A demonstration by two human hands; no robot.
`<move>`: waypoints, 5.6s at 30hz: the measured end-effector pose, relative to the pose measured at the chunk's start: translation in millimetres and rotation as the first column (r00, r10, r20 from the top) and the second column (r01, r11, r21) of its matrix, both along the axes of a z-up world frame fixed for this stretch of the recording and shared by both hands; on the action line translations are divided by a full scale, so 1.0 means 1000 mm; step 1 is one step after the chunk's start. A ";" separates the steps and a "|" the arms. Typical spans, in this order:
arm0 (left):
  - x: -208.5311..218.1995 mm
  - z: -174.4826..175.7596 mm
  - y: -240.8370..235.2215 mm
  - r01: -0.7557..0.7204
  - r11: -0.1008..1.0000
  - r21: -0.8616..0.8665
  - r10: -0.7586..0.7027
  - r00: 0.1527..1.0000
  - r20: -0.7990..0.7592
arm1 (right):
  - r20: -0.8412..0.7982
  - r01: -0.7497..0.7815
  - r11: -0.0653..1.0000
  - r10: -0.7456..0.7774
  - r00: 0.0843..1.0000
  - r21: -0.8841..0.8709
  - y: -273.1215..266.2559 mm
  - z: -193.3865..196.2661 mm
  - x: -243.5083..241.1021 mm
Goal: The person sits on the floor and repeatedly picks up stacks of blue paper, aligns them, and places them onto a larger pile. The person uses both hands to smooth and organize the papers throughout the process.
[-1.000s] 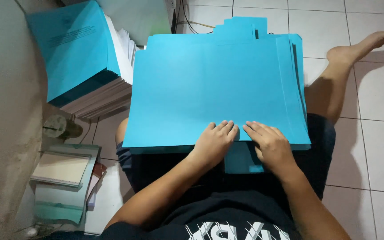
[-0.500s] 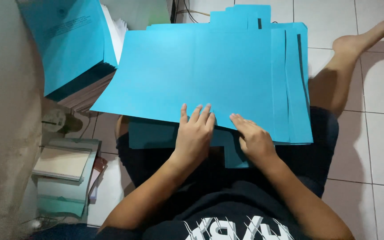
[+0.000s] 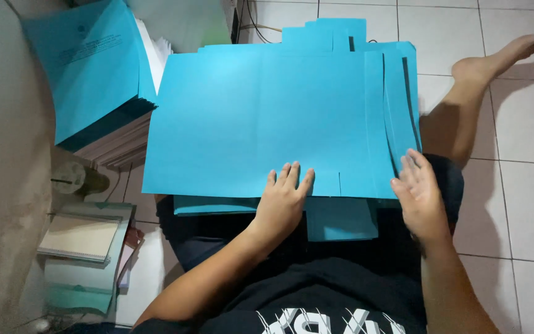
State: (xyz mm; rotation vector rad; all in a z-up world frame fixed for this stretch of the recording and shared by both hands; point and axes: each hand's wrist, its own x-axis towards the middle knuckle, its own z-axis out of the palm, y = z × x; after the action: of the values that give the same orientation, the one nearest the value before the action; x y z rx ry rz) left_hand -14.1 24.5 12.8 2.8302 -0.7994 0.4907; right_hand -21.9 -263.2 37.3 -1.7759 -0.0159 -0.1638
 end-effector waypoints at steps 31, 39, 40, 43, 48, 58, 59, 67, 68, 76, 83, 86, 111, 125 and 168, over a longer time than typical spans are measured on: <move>0.000 -0.011 -0.048 0.185 0.980 -0.071 -0.193 0.975 -0.112 | -0.343 -0.415 0.225 0.299 0.890 -0.881 0.026 -0.025 0.047; 0.004 -0.004 -0.049 0.151 0.984 -0.089 -0.164 0.973 -0.161 | -0.173 -0.239 0.224 0.278 0.945 -0.945 0.028 -0.058 0.146; 0.004 -0.003 -0.050 0.159 0.984 -0.086 -0.171 0.972 -0.163 | -0.173 -0.238 0.230 0.271 0.947 -0.944 0.029 -0.059 0.144; 0.003 -0.006 -0.053 0.147 0.986 -0.081 -0.161 0.964 -0.212 | -0.104 -0.172 0.238 0.272 0.957 -0.956 0.033 -0.056 0.123; 0.002 -0.006 -0.052 0.129 0.989 -0.068 -0.136 0.986 -0.101 | -0.114 -0.191 0.268 0.280 0.953 -0.944 0.031 -0.057 0.069; 0.007 -0.007 -0.057 0.159 0.986 -0.056 -0.165 0.979 -0.120 | -0.179 -0.222 0.223 0.196 0.964 -0.949 0.029 -0.059 0.232; 0.007 -0.006 -0.057 0.161 0.985 -0.067 -0.169 0.976 -0.139 | -0.196 -0.234 0.224 0.178 0.964 -0.946 0.029 -0.059 0.249; 0.007 0.001 -0.054 0.163 0.983 -0.082 -0.176 0.967 -0.186 | -0.171 -0.217 0.230 0.204 0.964 -0.949 0.033 -0.049 0.194; 0.007 0.001 -0.054 0.164 0.984 -0.073 -0.175 0.966 -0.189 | -0.145 -0.194 0.221 0.218 0.965 -0.956 0.035 -0.048 0.171; 0.005 -0.007 -0.055 0.154 0.987 -0.044 -0.159 0.971 -0.178 | -0.111 -0.168 0.214 0.255 0.961 -0.962 0.032 -0.057 0.142; 0.007 0.007 -0.054 0.158 0.984 -0.085 -0.170 0.973 -0.155 | -0.185 -0.221 0.242 0.165 0.969 -0.945 0.037 -0.054 0.280; 0.011 0.010 -0.052 0.169 0.979 -0.111 -0.185 0.972 -0.147 | -0.188 -0.226 0.289 0.153 0.970 -0.930 0.040 -0.048 0.286; -0.027 0.099 0.133 -0.158 0.675 -0.720 0.268 0.962 0.040 | -0.129 0.061 0.954 -0.103 0.986 -0.292 -0.016 0.042 0.045; 0.082 0.008 0.109 -0.340 0.780 -0.525 0.339 0.935 -0.101 | 0.187 0.158 0.380 0.040 0.982 -0.911 0.055 -0.056 0.147; 0.139 -0.002 0.101 -0.653 0.757 0.041 0.597 0.664 -0.450 | -0.136 -0.213 0.282 0.269 0.954 -0.936 0.064 -0.035 0.173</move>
State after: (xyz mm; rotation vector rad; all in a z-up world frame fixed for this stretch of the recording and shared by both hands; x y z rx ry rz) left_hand 124.5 125.1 11.0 2.8526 0.3178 -0.0539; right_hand 151.6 -199.2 1.8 -2.9649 -0.5398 0.0683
